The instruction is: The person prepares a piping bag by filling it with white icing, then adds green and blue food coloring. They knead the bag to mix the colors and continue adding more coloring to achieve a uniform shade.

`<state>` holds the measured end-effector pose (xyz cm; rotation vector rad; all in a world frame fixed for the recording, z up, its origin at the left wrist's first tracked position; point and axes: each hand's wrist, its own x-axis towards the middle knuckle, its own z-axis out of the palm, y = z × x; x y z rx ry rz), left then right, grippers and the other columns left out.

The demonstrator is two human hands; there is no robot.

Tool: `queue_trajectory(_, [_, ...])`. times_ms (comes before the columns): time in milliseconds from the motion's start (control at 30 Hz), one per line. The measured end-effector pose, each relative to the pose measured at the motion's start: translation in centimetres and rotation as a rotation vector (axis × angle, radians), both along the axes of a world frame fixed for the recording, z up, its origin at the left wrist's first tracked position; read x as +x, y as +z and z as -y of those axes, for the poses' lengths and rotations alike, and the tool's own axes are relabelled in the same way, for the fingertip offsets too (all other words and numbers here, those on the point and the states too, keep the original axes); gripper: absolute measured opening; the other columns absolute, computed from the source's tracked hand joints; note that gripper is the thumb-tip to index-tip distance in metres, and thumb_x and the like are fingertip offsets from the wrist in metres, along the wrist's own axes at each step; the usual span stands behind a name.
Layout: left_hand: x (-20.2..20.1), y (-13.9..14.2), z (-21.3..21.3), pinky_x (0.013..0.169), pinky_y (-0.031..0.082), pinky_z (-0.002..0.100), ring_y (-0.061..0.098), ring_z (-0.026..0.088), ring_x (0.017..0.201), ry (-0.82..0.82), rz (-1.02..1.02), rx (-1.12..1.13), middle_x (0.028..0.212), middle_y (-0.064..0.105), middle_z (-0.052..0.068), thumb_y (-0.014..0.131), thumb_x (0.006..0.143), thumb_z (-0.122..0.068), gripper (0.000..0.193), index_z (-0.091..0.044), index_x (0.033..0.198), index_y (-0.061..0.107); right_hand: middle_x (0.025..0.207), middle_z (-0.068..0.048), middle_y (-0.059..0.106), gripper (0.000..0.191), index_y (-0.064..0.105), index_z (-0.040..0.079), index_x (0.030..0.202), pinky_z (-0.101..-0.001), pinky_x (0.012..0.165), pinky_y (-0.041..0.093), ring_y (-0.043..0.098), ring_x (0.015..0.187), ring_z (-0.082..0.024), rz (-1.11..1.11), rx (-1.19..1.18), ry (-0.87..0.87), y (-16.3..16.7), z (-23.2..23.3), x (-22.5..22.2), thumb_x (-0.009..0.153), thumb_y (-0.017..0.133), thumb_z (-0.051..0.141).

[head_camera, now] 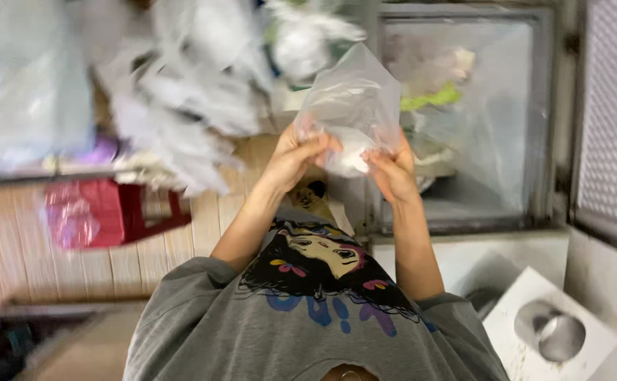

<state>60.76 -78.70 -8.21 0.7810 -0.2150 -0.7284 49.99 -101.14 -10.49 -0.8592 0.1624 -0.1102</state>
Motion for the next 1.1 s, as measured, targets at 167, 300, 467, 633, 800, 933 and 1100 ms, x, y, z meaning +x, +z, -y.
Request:
queue_trajectory(167, [-1.2, -0.1, -8.9, 0.080, 0.056, 0.029, 0.067, 0.013, 0.088, 0.336, -0.199, -0.044, 0.095, 0.071, 0.005, 0.063, 0.101, -0.017, 0.023, -0.008, 0.122, 0.058, 0.127, -0.009, 0.063, 0.064, 0.038, 0.006, 0.155, -0.0361, 0.086, 0.055, 0.066, 0.101, -0.020, -0.037, -0.030, 0.232, 1.9, -8.2, 4.2, 0.099, 0.067, 0.001])
queue_trajectory(300, [-3.9, 0.3, -19.0, 0.082, 0.058, 0.032, 0.068, 0.017, 0.088, 0.482, -0.160, -0.134, 0.097, 0.067, 0.006, 0.061, 0.109, -0.018, 0.023, -0.003, 0.125, 0.052, 0.129, -0.007, 0.065, 0.062, 0.040, 0.003, 0.156, -0.0337, 0.095, 0.054, 0.064, 0.105, -0.017, -0.041, 0.057, 0.367, 3.7, -18.9, 6.7, 0.099, 0.065, 0.006])
queue_trajectory(467, [-10.9, 2.1, -33.2, 0.069, 0.054, 0.026, 0.066, 0.013, 0.090, 0.539, -0.012, -0.087, 0.103, 0.068, 0.005, 0.071, 0.099, -0.013, 0.048, -0.006, 0.139, 0.045, 0.123, -0.006, 0.064, 0.055, 0.041, 0.004, 0.152, -0.0333, 0.094, 0.053, 0.063, 0.101, -0.016, -0.012, 0.124, 0.543, 3.9, -34.0, 6.0, 0.102, 0.063, 0.002])
queue_trajectory(633, [-17.9, 2.7, -45.8, 0.073, 0.053, 0.025, 0.063, 0.009, 0.098, 0.708, -0.009, 0.196, 0.114, 0.067, 0.003, 0.078, 0.092, -0.007, 0.059, 0.000, 0.142, 0.047, 0.112, -0.008, 0.063, 0.050, 0.045, 0.005, 0.153, -0.0352, 0.093, 0.054, 0.064, 0.097, -0.018, 0.019, 0.094, 0.714, 2.4, -47.6, 3.5, 0.107, 0.062, 0.001])
queue_trajectory(800, [-23.0, 2.3, -55.2, 0.078, 0.048, 0.023, 0.058, 0.008, 0.095, 1.047, -0.152, -0.095, 0.127, 0.070, 0.012, 0.076, 0.100, -0.009, 0.059, 0.002, 0.148, 0.042, 0.120, -0.006, 0.061, 0.057, 0.044, 0.007, 0.149, -0.0322, 0.078, 0.053, 0.064, 0.093, -0.018, -0.010, 0.070, 1.025, 3.2, -59.3, 1.8, 0.098, 0.068, 0.001])
queue_trajectory(933, [-25.0, 2.2, -61.9, 0.076, 0.049, 0.021, 0.058, 0.007, 0.091, 1.252, -0.107, -0.052, 0.131, 0.069, 0.015, 0.075, 0.096, -0.009, 0.068, -0.002, 0.154, 0.039, 0.127, -0.005, 0.061, 0.065, 0.043, 0.006, 0.148, -0.0305, 0.084, 0.054, 0.065, 0.104, -0.016, -0.015, -0.012, 1.187, 3.6, -68.4, 1.4, 0.090, 0.071, 0.001])
queue_trajectory(1100, [-24.9, 4.4, -70.9, 0.063, 0.048, 0.022, 0.061, 0.007, 0.095, 1.375, -0.078, 0.206, 0.130, 0.061, 0.004, 0.076, 0.091, -0.001, 0.075, -0.003, 0.155, 0.038, 0.115, -0.010, 0.064, 0.059, 0.044, 0.006, 0.144, -0.0342, 0.082, 0.056, 0.069, 0.098, -0.021, -0.082, 0.150, 1.358, 3.4, -78.5, 3.4, 0.093, 0.073, -0.001])
